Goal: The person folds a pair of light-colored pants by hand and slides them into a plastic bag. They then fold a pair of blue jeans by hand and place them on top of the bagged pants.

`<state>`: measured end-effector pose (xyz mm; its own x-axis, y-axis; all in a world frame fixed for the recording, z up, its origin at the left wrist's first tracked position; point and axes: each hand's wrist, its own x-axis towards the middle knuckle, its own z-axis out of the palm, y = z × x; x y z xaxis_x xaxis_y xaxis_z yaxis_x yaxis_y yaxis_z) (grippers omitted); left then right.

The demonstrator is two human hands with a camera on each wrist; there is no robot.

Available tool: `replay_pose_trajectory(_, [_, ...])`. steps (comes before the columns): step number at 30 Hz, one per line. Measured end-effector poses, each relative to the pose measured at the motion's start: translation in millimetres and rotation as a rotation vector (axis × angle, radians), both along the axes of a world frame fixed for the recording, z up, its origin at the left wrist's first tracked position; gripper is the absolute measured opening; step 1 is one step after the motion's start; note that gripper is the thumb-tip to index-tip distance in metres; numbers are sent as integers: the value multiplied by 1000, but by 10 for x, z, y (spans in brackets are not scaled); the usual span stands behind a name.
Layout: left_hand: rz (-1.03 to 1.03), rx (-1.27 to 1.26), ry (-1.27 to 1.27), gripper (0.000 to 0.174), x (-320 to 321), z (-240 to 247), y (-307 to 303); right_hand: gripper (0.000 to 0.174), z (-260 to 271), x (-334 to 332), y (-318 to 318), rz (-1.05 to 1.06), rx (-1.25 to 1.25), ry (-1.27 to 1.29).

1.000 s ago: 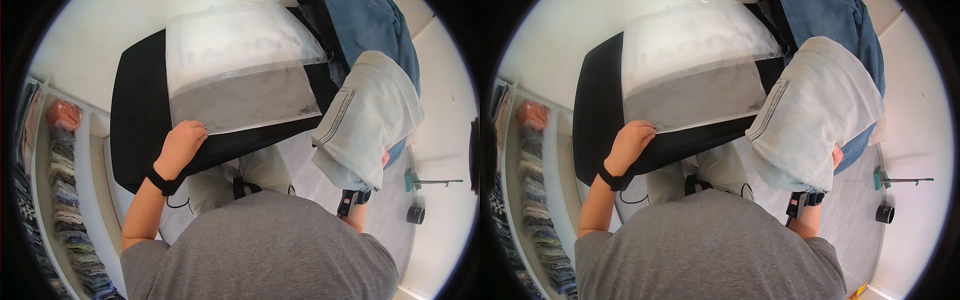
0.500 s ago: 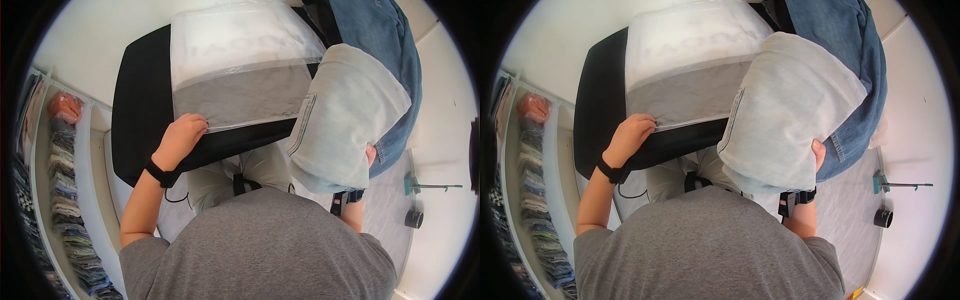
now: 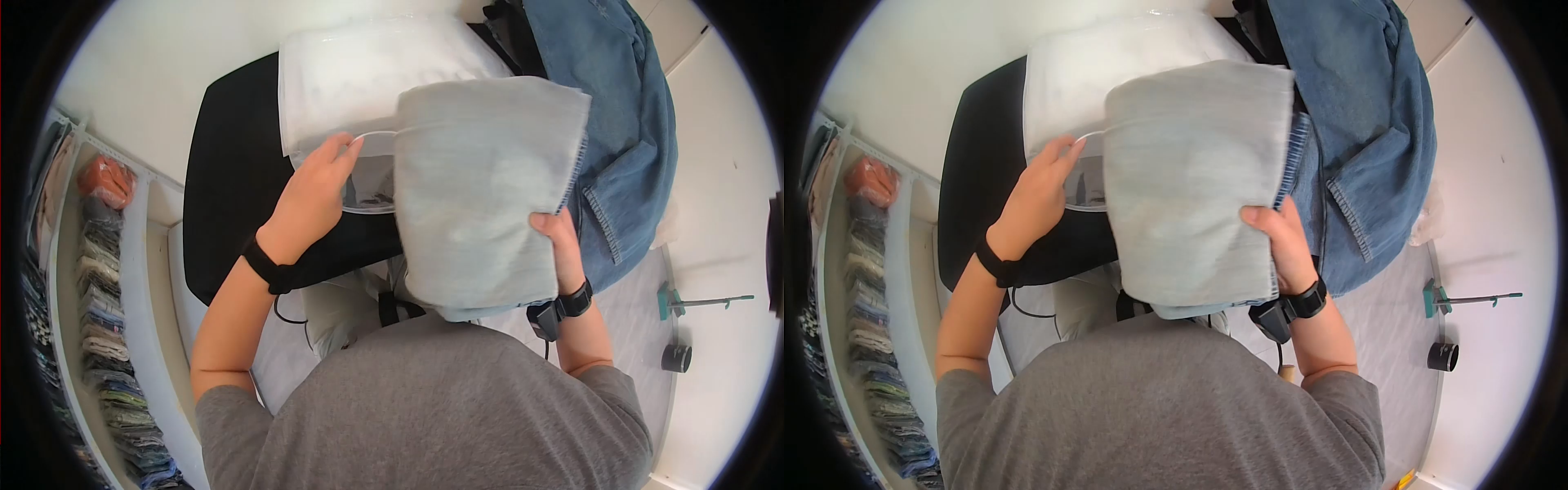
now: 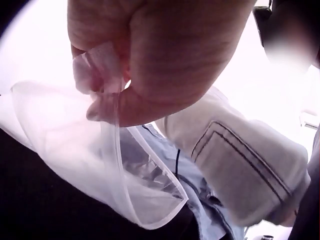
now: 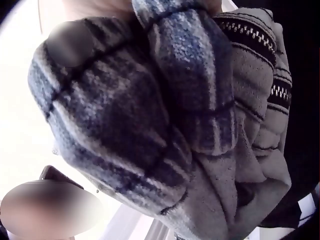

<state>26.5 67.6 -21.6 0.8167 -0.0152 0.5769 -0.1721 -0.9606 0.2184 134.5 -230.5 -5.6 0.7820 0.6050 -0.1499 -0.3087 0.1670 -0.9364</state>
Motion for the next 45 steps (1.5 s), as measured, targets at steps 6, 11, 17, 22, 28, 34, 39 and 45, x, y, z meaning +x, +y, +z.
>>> replay_pose_trajectory(6, [33, -390, 266, 67, 260, 67, 219, 47, 41, 11, 269, 209, -106, -133])
replay_pose_trajectory(11, [-7, -421, 132, 75, 172, 233, 174, 45, 65, 93, 428, 312, -286, -303])
replay_pose_trajectory(17, [-187, -180, 104, 77, 96, 426, -105, 49, 48, 256, 562, 361, -420, -468])
replay_pose_trajectory(22, [-191, -91, -131, 75, 129, 510, -143, 43, 202, 324, 669, 435, -552, -653])
replay_pose_trajectory(28, [-216, 156, 102, 63, -38, 574, -493, 34, 370, 482, 792, 311, -422, -236])
replay_pose_trajectory(34, [-311, 247, 135, 56, 106, 645, -674, 28, 434, 527, 879, 95, -252, -228])
replay_pose_trajectory(39, [-453, 227, 83, 48, 71, 765, -841, 30, 370, 801, 1023, 123, -145, -307])
replay_pose_trajectory(45, [-402, 250, -51, 44, -4, 653, -862, 42, 536, 795, 1215, -124, -218, -402])
